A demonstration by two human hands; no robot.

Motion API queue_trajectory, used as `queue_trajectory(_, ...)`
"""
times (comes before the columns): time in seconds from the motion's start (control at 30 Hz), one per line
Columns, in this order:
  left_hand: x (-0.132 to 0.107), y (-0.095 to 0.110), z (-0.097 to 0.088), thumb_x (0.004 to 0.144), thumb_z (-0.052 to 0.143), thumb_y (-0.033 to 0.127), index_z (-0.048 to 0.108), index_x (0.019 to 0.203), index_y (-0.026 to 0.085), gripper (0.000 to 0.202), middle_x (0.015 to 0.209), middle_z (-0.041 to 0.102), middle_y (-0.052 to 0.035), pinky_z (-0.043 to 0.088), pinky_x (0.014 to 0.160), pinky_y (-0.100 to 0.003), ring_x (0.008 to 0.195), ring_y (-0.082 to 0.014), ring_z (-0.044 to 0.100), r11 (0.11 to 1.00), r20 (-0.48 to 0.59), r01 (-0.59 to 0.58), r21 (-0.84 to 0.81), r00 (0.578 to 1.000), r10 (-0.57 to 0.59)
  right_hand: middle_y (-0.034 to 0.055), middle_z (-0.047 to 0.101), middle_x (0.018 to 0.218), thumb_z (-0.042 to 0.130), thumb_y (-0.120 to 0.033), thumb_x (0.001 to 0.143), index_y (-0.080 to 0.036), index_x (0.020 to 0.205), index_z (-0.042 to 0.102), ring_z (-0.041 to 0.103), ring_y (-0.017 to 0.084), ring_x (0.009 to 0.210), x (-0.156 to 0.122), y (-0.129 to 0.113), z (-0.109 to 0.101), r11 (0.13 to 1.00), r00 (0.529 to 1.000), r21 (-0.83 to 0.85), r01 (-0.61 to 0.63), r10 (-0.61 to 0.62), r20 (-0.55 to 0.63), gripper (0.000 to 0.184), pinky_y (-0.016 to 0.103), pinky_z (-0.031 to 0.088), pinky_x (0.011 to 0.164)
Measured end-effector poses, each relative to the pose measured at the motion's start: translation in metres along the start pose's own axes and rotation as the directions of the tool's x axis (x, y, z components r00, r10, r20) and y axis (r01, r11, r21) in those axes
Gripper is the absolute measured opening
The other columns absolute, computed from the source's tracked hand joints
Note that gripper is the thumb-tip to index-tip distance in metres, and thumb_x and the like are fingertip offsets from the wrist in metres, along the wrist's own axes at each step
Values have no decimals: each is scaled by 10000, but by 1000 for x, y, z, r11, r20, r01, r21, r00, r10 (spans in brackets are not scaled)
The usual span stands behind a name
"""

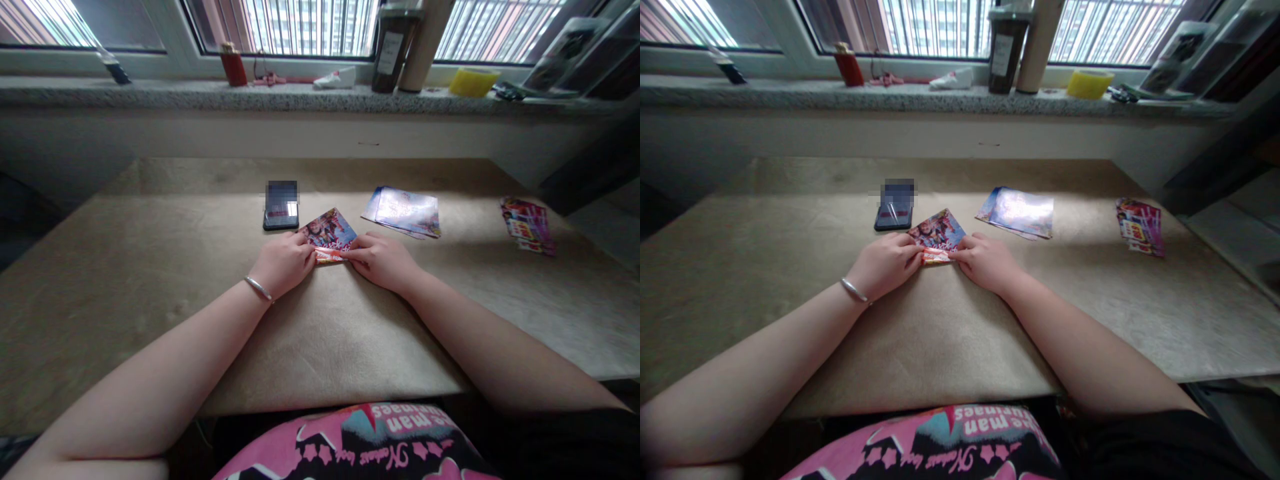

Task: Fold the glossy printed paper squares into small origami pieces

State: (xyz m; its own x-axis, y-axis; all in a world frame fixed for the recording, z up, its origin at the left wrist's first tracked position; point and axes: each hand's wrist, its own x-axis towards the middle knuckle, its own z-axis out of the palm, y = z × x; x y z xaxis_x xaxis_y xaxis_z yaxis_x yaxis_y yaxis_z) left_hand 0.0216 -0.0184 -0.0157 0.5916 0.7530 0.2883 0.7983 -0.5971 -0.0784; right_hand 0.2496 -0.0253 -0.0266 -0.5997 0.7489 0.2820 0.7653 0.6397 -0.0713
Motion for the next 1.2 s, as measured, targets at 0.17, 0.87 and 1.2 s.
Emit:
queue_trajectory(0.17,0,2,0,911,434,306,688,799,156,316,901,643,-83,483,690,-320,826,-218,588,999,-9,10,32,1000,-10,30,676,988,508,-252,887,-321,1103,691,552,190,872,0,0,0,1000,1000,-6,9,-9,-7,291,291,380,669)
queue_trajectory(0.87,-6,29,-3,925,420,143,580,1152,113,280,990,623,-113,507,721,-315,914,-227,595,995,146,-62,81,988,50,39,683,960,521,-231,875,-266,1007,721,568,194,864,2,4,1,999,1000,35,17,-16,-26,242,294,409,694)
queue_trajectory(1.2,-7,33,-6,923,410,123,573,1134,100,268,987,621,-114,510,726,-305,921,-224,602,991,172,-49,127,985,27,55,690,953,527,-272,889,-226,918,741,585,192,876,1,9,2,996,999,93,4,1,-51,221,296,438,738)
